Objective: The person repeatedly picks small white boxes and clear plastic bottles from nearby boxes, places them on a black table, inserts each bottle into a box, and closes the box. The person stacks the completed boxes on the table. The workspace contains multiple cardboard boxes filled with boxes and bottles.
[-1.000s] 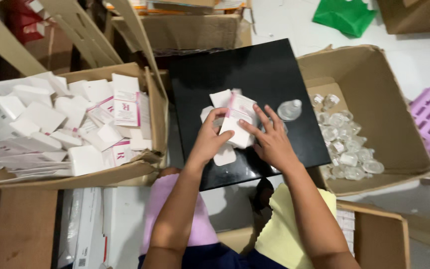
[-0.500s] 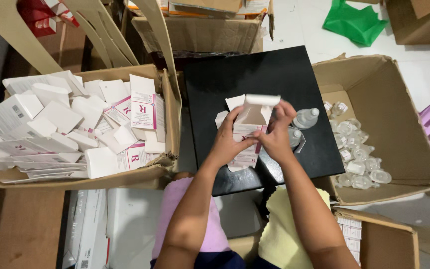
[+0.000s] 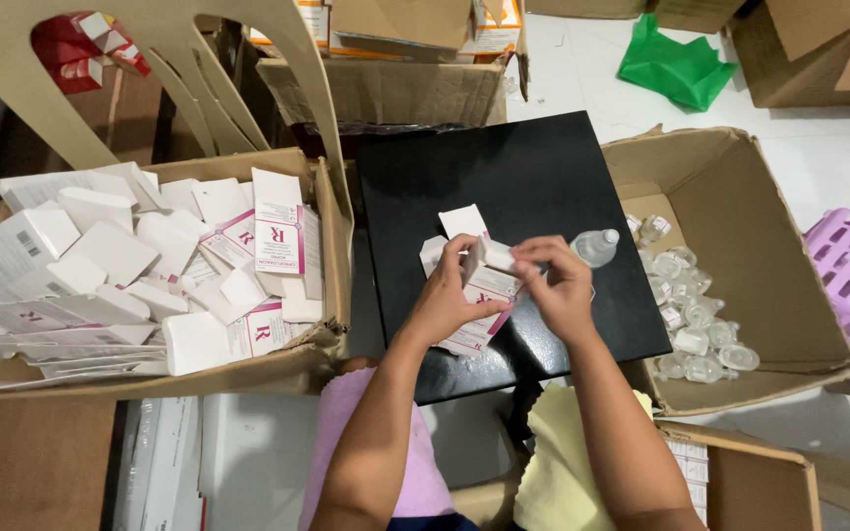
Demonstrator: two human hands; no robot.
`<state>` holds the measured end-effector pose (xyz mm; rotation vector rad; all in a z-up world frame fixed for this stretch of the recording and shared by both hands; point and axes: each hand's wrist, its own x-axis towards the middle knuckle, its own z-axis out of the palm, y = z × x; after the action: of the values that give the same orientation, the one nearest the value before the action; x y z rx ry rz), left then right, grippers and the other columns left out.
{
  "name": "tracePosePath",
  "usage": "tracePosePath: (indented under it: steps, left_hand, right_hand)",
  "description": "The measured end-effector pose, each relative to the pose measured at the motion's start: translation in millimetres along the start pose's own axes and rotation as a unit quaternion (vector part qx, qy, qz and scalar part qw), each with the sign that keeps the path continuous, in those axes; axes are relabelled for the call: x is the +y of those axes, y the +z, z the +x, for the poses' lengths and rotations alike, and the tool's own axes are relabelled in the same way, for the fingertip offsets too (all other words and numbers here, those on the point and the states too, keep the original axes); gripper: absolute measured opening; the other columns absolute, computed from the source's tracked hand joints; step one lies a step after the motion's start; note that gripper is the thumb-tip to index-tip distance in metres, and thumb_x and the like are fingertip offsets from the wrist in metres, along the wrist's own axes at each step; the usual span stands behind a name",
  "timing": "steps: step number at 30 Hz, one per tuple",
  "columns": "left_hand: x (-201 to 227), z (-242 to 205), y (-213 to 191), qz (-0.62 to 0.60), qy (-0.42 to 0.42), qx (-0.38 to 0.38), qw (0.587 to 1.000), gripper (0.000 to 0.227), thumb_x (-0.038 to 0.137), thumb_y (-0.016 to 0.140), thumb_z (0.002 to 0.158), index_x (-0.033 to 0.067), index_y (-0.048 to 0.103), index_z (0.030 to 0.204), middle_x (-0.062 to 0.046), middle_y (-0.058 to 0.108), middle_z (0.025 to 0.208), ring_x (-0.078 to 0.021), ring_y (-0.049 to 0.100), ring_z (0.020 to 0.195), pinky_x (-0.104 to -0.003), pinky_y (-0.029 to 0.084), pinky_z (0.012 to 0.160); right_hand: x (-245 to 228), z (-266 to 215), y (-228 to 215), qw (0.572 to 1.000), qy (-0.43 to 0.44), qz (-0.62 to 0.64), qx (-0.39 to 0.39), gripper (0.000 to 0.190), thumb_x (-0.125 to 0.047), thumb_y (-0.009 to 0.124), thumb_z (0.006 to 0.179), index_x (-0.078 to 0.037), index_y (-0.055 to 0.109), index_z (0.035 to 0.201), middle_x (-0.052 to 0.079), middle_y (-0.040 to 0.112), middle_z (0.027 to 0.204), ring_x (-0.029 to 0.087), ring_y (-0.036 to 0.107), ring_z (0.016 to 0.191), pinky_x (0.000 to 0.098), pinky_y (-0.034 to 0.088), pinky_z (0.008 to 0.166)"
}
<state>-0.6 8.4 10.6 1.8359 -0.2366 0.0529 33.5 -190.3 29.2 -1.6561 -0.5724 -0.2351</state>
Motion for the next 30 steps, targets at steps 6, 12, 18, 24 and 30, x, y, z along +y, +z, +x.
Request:
tracePosePath:
  steps: [6,12,18,24,30]
  left_hand:
    - [-7,0,3,-0.036,-0.022,-0.004,0.999,0.104,0.031,0.095,0.067,0.0149,0.028,0.146,-0.019,0.056,0.139,-0.0339,0.060,0.127,-0.044,0.052,0.102]
    - [-39,3,-27,0.026,0.012,0.187,0.982,0.093,0.015,0.089,0.074,0.0105,0.032,0.147,-0.018,0.056,0.137,-0.0334,0.059,0.127,-0.045,0.050,0.104]
    - [-72,-2,-61,-0.440,-0.021,0.249,0.862,0.057,0.022,0.061,0.102,0.0111,0.033,0.150,-0.012,0.052,0.139,-0.0216,0.055,0.128,-0.037,0.050,0.107]
    - [-72,-4,-56,-0.418,-0.070,0.248,0.871,0.061,0.026,0.065,0.098,0.0148,0.028,0.145,-0.011,0.052,0.137,-0.0214,0.055,0.126,-0.038,0.050,0.103]
    - [-80,-4,-34,-0.269,-0.015,0.259,0.928,0.070,0.020,0.077,0.092,0.0096,0.026,0.140,-0.017,0.050,0.133,-0.0264,0.058,0.120,-0.042,0.054,0.097]
  right_hand:
    - [-23,-1,1,0.992,-0.021,-0.108,-0.063,0.005,-0.003,0.074,0.090,-0.002,0.073,0.095,0.011,0.071,0.116,0.025,0.057,0.117,0.0368,0.047,0.101]
    - [-17,-8,15,0.990,0.051,-0.125,-0.047,0.045,-0.023,0.073,0.091,-0.010,0.061,0.133,0.015,0.042,0.147,0.032,0.046,0.131,0.0427,0.042,0.112]
    - [0,-27,47,0.837,0.069,-0.349,-0.415,0.060,-0.031,0.089,0.065,-0.024,0.076,0.123,0.014,0.046,0.146,0.044,0.041,0.131,0.0505,0.038,0.105]
    - [25,-13,45,0.842,-0.073,-0.466,-0.261,0.058,-0.012,0.078,0.067,-0.013,0.071,0.125,0.019,0.054,0.145,0.039,0.050,0.126,0.0500,0.044,0.105]
    - [15,-7,-9,0.915,0.034,-0.396,-0.074,0.030,-0.012,0.073,0.092,-0.013,0.072,0.122,0.013,0.064,0.131,0.033,0.059,0.123,0.0422,0.050,0.102]
